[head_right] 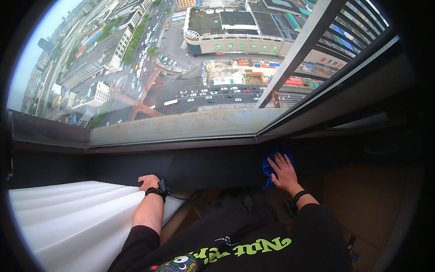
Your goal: Using a blue cloth to wipe down the window sill and ledge in a hotel room.
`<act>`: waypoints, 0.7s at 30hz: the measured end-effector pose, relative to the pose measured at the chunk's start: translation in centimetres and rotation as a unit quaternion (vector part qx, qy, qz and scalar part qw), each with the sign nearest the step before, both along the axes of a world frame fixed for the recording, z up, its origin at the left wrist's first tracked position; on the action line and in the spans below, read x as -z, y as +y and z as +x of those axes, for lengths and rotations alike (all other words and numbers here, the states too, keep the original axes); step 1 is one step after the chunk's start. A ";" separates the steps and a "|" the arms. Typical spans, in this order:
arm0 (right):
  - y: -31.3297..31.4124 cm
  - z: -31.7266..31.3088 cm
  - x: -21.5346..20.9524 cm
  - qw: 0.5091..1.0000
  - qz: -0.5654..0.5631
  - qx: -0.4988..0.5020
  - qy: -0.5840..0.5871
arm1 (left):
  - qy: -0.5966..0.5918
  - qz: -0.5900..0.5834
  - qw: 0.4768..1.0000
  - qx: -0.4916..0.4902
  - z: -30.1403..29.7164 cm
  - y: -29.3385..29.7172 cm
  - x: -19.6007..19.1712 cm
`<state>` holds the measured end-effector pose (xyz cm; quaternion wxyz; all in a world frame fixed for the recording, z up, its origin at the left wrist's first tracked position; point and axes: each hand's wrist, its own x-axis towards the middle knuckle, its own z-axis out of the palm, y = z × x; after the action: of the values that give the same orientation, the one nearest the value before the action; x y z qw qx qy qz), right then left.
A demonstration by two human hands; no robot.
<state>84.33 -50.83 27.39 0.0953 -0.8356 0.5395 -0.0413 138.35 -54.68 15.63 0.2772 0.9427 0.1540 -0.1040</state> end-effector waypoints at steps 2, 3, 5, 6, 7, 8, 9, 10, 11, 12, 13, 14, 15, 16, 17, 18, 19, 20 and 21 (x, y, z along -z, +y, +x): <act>-0.4 -0.8 0.0 1.000 0.005 0.007 -0.003 | -0.029 0.115 0.987 0.107 6.2 4.6 7.1; -0.3 -1.3 0.2 1.000 0.005 0.024 -0.006 | -0.034 0.131 0.983 0.124 7.4 5.6 8.6; 0.6 -3.6 0.1 0.996 -0.002 0.088 0.011 | -0.024 0.074 0.991 0.110 6.2 3.4 9.4; 1.3 -4.7 0.1 0.992 0.009 0.121 0.026 | -0.015 0.082 0.988 0.128 5.3 2.4 9.9; 1.6 -5.5 0.1 0.988 -0.001 0.152 0.024 | -0.009 0.090 0.986 0.141 4.9 1.9 10.4; 1.1 -5.6 0.2 0.987 -0.009 0.163 0.007 | -0.013 0.155 0.972 0.178 7.9 3.7 11.2; 1.2 -6.5 0.3 0.982 -0.017 0.190 0.006 | -0.016 0.231 0.941 0.246 8.0 3.8 11.8; 1.3 -7.4 0.5 0.976 -0.022 0.218 0.011 | -0.029 0.304 0.902 0.306 8.2 3.9 12.1; 1.3 -8.6 0.6 0.968 -0.028 0.247 0.018 | -0.035 0.336 0.881 0.333 8.1 3.6 12.1; 1.3 -9.7 0.9 0.961 -0.034 0.275 0.022 | -0.044 0.368 0.858 0.355 8.3 3.4 11.8; 0.6 -10.5 1.7 0.952 -0.043 0.304 0.011 | -0.052 0.353 0.875 0.327 10.9 4.7 11.1; -0.3 -11.2 3.0 0.942 -0.049 0.332 -0.003 | -0.062 0.338 0.891 0.297 13.5 6.4 10.2; -0.8 -12.4 3.9 0.926 -0.061 0.373 0.002 | -0.059 0.282 0.923 0.256 12.1 5.8 8.8; -0.7 -14.1 4.2 0.905 -0.068 0.419 0.037 | -0.035 0.117 0.979 0.163 6.9 3.0 6.9; -0.7 -15.7 4.5 0.877 -0.073 0.472 0.058 | -0.017 -0.002 0.994 0.106 2.6 -0.1 4.0; -1.2 -16.0 4.9 0.852 -0.072 0.515 0.064 | -0.009 -0.064 0.995 0.071 0.4 -1.7 0.8; -2.0 -15.4 5.3 0.852 -0.086 0.512 0.063 | -0.021 -0.120 0.992 0.030 -0.4 -2.5 -1.9; -3.0 -14.1 5.9 0.855 -0.097 0.506 0.059 | -0.050 -0.137 0.989 0.020 0.9 -1.6 -2.5; -3.7 -12.7 6.4 0.856 -0.109 0.502 0.056 | -0.049 -0.128 0.990 0.030 2.1 -0.6 -3.2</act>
<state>71.66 -54.56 21.00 -0.0601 -0.4575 0.8820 -0.0951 140.45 -55.28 18.85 0.3993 0.9077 0.0969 -0.0849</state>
